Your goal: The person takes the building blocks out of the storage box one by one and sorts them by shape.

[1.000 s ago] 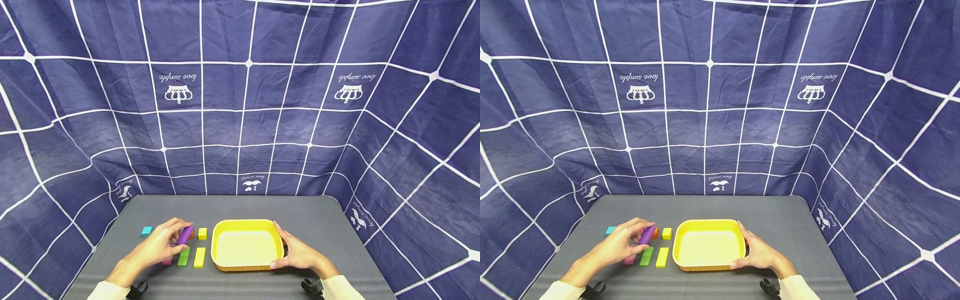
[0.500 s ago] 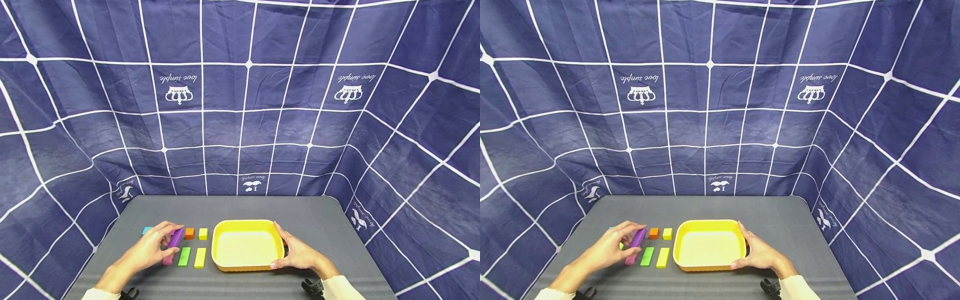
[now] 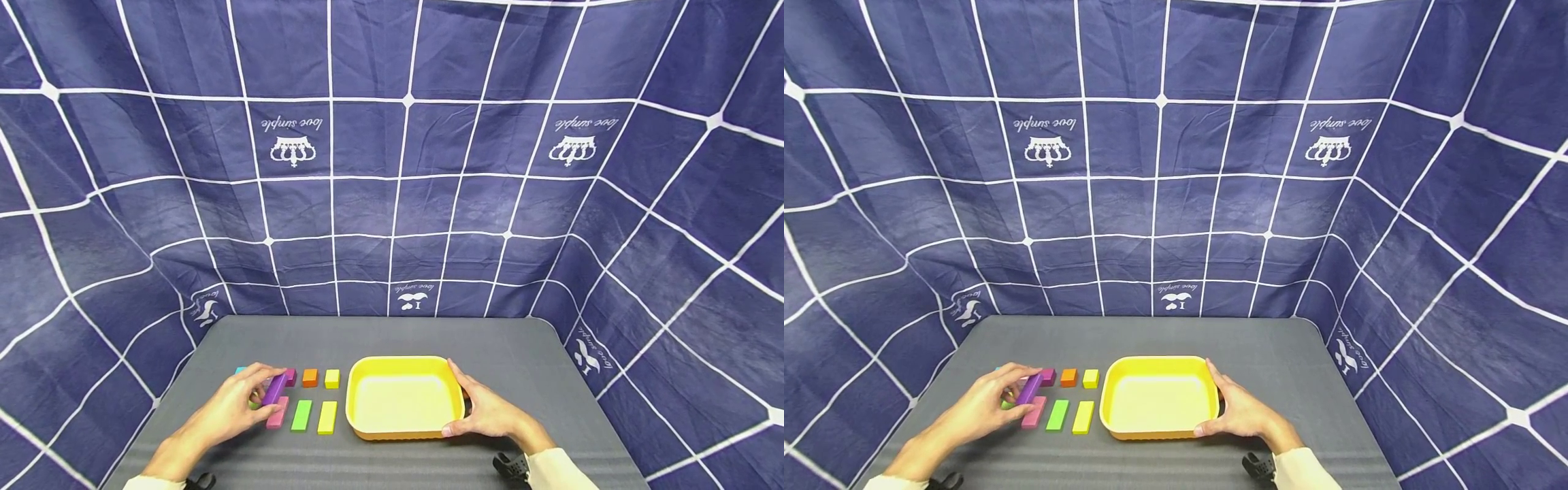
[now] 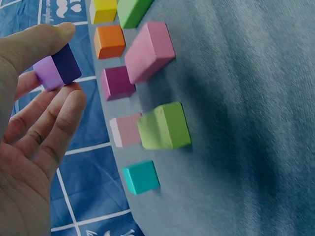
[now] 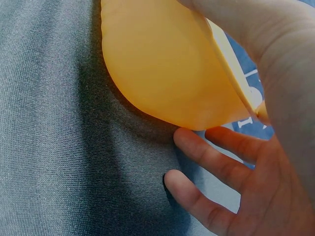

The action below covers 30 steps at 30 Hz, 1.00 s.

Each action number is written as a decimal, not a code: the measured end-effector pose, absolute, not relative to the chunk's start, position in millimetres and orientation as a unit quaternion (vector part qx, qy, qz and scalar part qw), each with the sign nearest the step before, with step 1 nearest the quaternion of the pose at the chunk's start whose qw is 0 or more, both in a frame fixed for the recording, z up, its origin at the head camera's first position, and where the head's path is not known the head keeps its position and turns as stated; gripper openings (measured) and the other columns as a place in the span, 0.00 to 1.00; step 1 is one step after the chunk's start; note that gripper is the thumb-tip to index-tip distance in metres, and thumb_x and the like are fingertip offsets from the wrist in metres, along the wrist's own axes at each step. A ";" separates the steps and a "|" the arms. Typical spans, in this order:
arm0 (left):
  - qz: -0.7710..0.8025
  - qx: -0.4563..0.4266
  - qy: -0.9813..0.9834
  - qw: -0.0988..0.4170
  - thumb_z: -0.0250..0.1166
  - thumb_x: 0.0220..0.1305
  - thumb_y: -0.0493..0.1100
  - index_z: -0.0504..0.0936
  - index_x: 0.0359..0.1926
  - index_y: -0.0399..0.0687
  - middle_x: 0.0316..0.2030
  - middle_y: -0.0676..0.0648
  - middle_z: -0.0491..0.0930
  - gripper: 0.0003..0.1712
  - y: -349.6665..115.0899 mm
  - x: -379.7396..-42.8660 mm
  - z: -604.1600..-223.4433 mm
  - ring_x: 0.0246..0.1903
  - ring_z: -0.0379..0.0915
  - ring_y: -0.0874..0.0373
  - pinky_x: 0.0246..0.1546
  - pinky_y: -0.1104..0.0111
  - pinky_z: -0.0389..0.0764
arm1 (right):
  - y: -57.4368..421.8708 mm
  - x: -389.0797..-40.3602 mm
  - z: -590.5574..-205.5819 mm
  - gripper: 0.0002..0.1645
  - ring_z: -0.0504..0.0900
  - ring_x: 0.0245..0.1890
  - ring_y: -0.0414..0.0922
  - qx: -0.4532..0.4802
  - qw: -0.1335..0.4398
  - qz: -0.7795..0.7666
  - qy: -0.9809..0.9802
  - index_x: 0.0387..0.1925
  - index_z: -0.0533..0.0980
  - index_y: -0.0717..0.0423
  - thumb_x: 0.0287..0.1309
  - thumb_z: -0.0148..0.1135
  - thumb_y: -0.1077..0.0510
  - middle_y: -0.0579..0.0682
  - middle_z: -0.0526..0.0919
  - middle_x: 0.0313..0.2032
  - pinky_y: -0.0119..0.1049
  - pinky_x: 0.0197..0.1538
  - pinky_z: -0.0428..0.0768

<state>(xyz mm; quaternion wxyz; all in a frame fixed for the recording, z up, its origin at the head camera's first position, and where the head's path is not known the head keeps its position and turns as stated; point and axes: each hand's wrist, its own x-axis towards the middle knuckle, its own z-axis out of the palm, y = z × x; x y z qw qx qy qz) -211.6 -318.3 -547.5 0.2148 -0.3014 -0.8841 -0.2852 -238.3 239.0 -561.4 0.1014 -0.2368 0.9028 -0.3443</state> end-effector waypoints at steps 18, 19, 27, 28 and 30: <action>-0.259 -0.248 -0.902 0.242 0.96 0.42 0.35 0.91 0.61 0.38 0.42 0.52 0.84 0.42 -360.4 -206.8 -564.9 0.30 0.75 0.77 0.30 0.80 0.79 | 239.2 -239.3 -562.8 0.90 0.78 0.78 0.61 -0.239 0.099 -0.351 0.900 0.96 0.45 0.58 0.50 0.96 0.39 0.70 0.72 0.84 0.52 0.82 0.78; -0.259 -0.244 -0.903 0.241 0.96 0.42 0.35 0.91 0.61 0.38 0.42 0.52 0.84 0.42 -362.7 -206.9 -565.8 0.30 0.75 0.78 0.30 0.81 0.79 | 239.4 -239.5 -562.9 0.90 0.78 0.78 0.61 -0.240 0.099 -0.352 0.899 0.96 0.45 0.59 0.51 0.96 0.39 0.70 0.72 0.83 0.51 0.82 0.78; -0.262 -0.220 -0.908 0.240 0.96 0.40 0.34 0.91 0.61 0.38 0.42 0.51 0.85 0.43 -378.9 -204.8 -575.3 0.30 0.75 0.76 0.30 0.81 0.76 | 240.2 -240.4 -564.1 0.89 0.83 0.66 0.50 -0.256 0.100 -0.373 0.886 0.95 0.44 0.62 0.52 0.96 0.42 0.67 0.76 0.77 0.32 0.68 0.82; -0.259 -0.217 -0.910 0.242 0.96 0.40 0.34 0.91 0.61 0.39 0.42 0.51 0.86 0.43 -381.4 -204.7 -576.7 0.30 0.74 0.77 0.29 0.81 0.75 | 240.2 -240.5 -564.4 0.89 0.83 0.66 0.50 -0.256 0.100 -0.373 0.886 0.95 0.44 0.63 0.52 0.96 0.42 0.67 0.76 0.78 0.31 0.68 0.82; -0.251 -0.212 -0.911 0.248 0.96 0.40 0.35 0.91 0.61 0.40 0.42 0.50 0.86 0.43 -386.4 -205.1 -579.5 0.30 0.74 0.77 0.29 0.82 0.73 | 240.4 -240.6 -564.8 0.89 0.82 0.68 0.52 -0.256 0.098 -0.372 0.887 0.95 0.44 0.63 0.52 0.96 0.42 0.68 0.76 0.79 0.32 0.70 0.81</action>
